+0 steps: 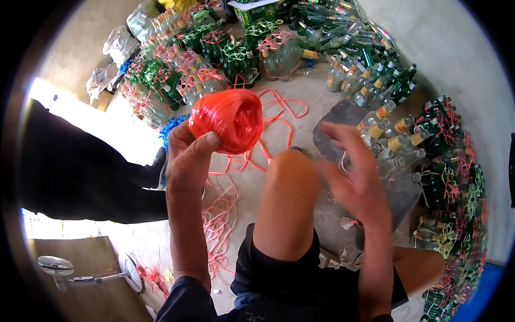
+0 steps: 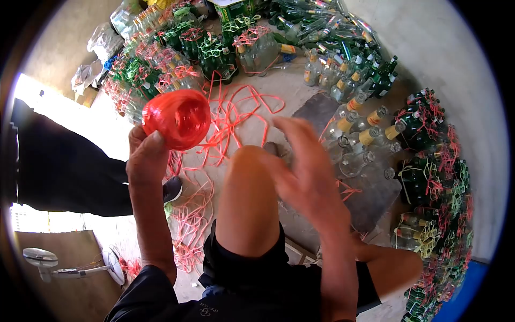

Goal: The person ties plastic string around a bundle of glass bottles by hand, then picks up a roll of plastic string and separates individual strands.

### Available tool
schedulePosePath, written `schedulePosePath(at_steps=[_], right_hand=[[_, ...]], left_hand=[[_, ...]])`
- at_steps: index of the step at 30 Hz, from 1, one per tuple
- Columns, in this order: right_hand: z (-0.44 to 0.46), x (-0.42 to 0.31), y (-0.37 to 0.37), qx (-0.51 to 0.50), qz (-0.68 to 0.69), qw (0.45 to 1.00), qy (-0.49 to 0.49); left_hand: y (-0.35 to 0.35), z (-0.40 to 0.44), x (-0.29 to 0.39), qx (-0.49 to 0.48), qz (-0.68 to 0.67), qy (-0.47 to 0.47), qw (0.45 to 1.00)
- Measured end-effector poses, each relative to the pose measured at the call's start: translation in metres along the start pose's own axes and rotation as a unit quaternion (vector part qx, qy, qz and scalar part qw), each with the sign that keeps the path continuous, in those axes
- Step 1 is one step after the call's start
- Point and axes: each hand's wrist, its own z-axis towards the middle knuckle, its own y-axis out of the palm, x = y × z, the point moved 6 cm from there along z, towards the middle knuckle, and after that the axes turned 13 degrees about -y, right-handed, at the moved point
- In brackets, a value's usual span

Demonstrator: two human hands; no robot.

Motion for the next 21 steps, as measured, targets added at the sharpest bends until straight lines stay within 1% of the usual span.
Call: schedulePosePath(at_steps=[1, 2, 4, 5, 7, 9, 10, 11, 12, 13, 14, 16, 17, 19, 20, 21], right_hand=[[0.012, -0.001, 0.015, -0.016, 0.003, 1.0, -0.026], [0.022, 0.0, 0.033, -0.032, 0.007, 0.998, -0.054], [0.035, 0.007, 0.073, -0.099, 0.054, 0.993, -0.043], [0.042, 0.006, 0.09, -0.1, 0.121, 0.987, -0.044], [0.052, 0.002, 0.112, -0.101, 0.252, 0.961, -0.046], [0.043, 0.003, 0.124, -0.155, 0.303, 0.938, 0.063], [0.034, 0.0, 0.129, -0.183, 0.326, 0.92, 0.118], [0.026, -0.004, 0.123, -0.166, 0.362, 0.906, 0.144], [0.021, -0.011, 0.111, -0.148, 0.319, 0.926, 0.137], [0.018, -0.016, 0.099, -0.129, 0.276, 0.944, 0.127], [0.013, -0.019, 0.092, -0.111, 0.231, 0.959, 0.116], [0.005, -0.03, 0.08, -0.053, 0.179, 0.982, 0.016], [0.001, -0.037, 0.075, -0.024, 0.151, 0.988, -0.036], [-0.007, -0.048, 0.067, -0.007, 0.184, 0.983, -0.002], [-0.011, -0.054, 0.061, 0.003, 0.198, 0.98, 0.017], [-0.014, -0.057, 0.055, 0.009, 0.193, 0.981, 0.028]], left_hand=[[-0.006, -0.001, 0.002, -0.02, 0.002, -0.009, 1.0], [0.002, -0.003, 0.009, -0.03, -0.008, 0.0, 1.0], [0.023, -0.005, 0.028, -0.049, -0.026, 0.019, 0.998], [0.027, -0.006, 0.033, -0.069, -0.046, 0.019, 0.996], [0.038, -0.007, 0.045, -0.074, -0.051, 0.03, 0.995], [0.042, -0.005, 0.05, -0.077, -0.071, 0.047, 0.993], [0.041, -0.002, 0.052, -0.062, -0.082, 0.046, 0.994], [0.042, 0.002, 0.052, -0.047, -0.093, 0.043, 0.994], [0.043, 0.005, 0.051, -0.032, -0.105, 0.037, 0.993], [0.047, 0.006, 0.052, -0.039, -0.082, 0.07, 0.993], [0.045, 0.007, 0.046, -0.024, -0.053, 0.08, 0.995], [0.045, 0.01, 0.033, 0.001, 0.004, 0.096, 0.995], [0.049, 0.004, 0.027, 0.026, 0.06, 0.115, 0.991], [0.057, 0.0, 0.017, 0.039, 0.161, 0.145, 0.975], [0.061, -0.002, 0.014, 0.054, 0.271, 0.178, 0.945], [0.064, -0.001, 0.011, 0.042, 0.246, 0.228, 0.941]])
